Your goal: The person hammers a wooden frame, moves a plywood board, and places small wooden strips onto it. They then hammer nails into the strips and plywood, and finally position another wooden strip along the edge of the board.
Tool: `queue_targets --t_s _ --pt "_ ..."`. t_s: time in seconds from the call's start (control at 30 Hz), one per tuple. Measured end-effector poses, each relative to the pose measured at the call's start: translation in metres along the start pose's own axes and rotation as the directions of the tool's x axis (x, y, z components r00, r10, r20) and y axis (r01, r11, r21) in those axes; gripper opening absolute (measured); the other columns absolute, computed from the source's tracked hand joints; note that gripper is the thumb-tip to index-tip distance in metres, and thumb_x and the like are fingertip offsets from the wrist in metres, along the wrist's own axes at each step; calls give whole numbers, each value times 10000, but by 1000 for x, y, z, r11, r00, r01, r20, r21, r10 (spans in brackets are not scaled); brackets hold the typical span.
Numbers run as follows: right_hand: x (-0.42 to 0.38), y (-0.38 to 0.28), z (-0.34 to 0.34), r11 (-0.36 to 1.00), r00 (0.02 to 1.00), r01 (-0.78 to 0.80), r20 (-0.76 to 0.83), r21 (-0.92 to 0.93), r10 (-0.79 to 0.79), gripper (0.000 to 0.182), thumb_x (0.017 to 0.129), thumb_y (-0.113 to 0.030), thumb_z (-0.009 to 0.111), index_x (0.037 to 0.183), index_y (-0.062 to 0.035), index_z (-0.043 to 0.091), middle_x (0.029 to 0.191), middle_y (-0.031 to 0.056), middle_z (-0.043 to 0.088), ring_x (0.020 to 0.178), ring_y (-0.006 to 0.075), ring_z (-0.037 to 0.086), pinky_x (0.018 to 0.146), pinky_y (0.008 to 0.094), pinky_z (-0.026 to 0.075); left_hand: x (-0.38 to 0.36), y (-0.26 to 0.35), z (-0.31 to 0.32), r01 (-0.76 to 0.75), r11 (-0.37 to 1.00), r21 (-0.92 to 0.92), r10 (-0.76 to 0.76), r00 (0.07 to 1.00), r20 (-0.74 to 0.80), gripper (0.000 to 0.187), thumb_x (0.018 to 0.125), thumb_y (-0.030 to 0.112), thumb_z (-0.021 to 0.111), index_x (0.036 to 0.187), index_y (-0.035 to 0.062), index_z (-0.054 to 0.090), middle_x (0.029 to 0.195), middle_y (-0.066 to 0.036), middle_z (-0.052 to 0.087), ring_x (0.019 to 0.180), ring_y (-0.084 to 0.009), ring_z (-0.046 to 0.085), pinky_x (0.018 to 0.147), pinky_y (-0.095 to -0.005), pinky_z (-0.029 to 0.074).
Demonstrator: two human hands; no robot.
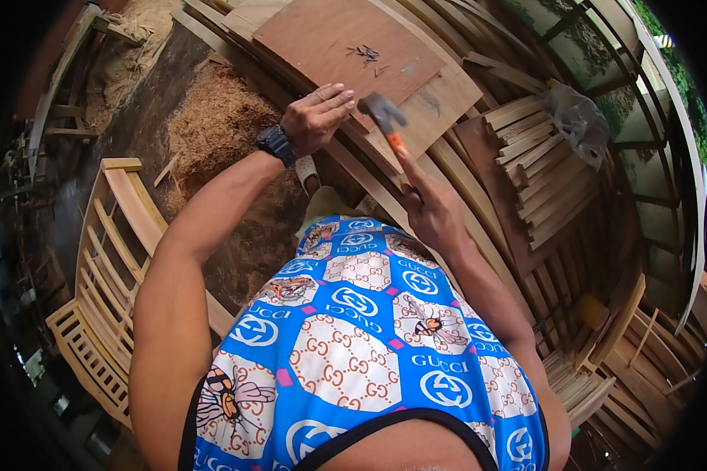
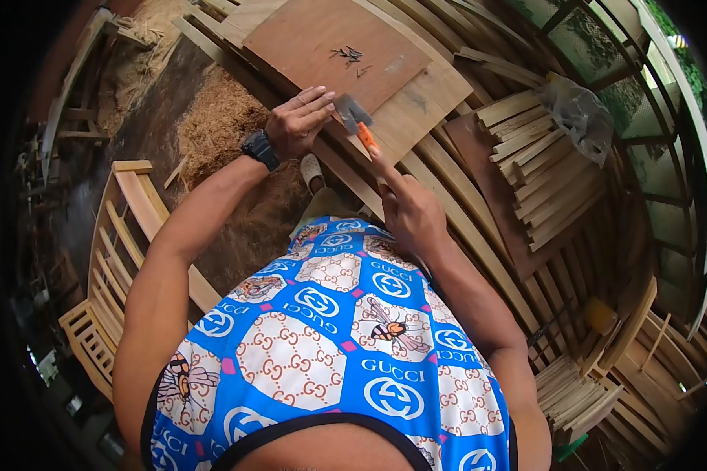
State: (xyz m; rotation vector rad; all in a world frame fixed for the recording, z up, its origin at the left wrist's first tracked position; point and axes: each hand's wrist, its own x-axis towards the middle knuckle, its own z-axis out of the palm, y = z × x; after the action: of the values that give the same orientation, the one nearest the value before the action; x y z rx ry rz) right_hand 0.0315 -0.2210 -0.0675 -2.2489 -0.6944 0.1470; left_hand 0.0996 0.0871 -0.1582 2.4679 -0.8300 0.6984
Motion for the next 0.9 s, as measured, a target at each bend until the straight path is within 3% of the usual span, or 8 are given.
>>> queue_targets --t_s 0.13,0.3,0.4,0.47,0.53,0.6,0.67,0.9 --pt "12 -2 -4 998 1000 -18 -8 64 19 656 930 -21 633 1539 -229 507 745 190 618 646 383 628 627 486 505 2 2 -2 7 1000 22 -7 1000 9 293 854 37 728 1146 38 761 1242 -142 736 1230 -319 671 1082 -439 541" --pt "1 -7 -3 982 968 175 -195 64 -160 641 926 -20 635 1538 -166 510 733 178 605 633 359 618 617 458 506 0 2 -3 21 1000 0 -21 1000 -3 273 862 39 726 1132 29 763 1244 -145 735 1234 -317 668 1084 -437 538" --pt "15 -7 -11 994 989 -6 146 -114 22 661 931 -35 626 1560 -178 477 753 178 624 649 364 635 607 461 516 5 0 -3 19 1000 10 -19 1000 -10 261 872 45 722 1129 25 763 1239 -145 737 1233 -317 668 1085 -433 537" --pt "10 -10 -9 996 992 -11 122 -87 22 695 924 -36 624 1572 -227 459 758 181 630 659 372 641 616 484 518 -1 4 -2 25 1000 11 -25 1000 6 257 878 49 720 1130 25 763 1237 -145 737 1231 -317 669 1085 -432 536" --pt "6 -14 -7 994 988 113 -105 15 -110 719 915 -44 629 1570 -285 458 759 187 629 661 385 639 642 508 520 -1 2 -2 44 998 -34 -45 999 -26 257 883 56 717 1135 24 759 1250 -148 731 1238 -317 665 1089 -431 534" --pt "12 -8 5 997 992 77 -105 29 -73 725 911 -48 617 1565 -317 458 769 187 635 671 398 643 665 522 523 -5 -9 -8 36 999 -26 -36 999 -10 258 885 56 714 1138 25 758 1257 -150 728 1243 -316 662 1090 -430 533" --pt "19 2 -1 992 991 -82 98 -98 92 716 911 -43 600 1566 -297 460 763 182 627 680 397 643 672 517 523 0 -8 -9 7 1000 -3 -7 1000 3 259 887 56 711 1141 26 756 1265 -152 724 1249 -314 659 1092 -430 532" --pt "-6 7 -23 989 994 -105 -44 -107 101 716 924 -16 624 1577 -253 450 857 224 686 739 408 679 682 467 532 3 2 -10 138 988 -65 -140 990 -31 236 853 29 723 1086 19 765 1206 -161 745 1226 -339 669 1055 -434 546"
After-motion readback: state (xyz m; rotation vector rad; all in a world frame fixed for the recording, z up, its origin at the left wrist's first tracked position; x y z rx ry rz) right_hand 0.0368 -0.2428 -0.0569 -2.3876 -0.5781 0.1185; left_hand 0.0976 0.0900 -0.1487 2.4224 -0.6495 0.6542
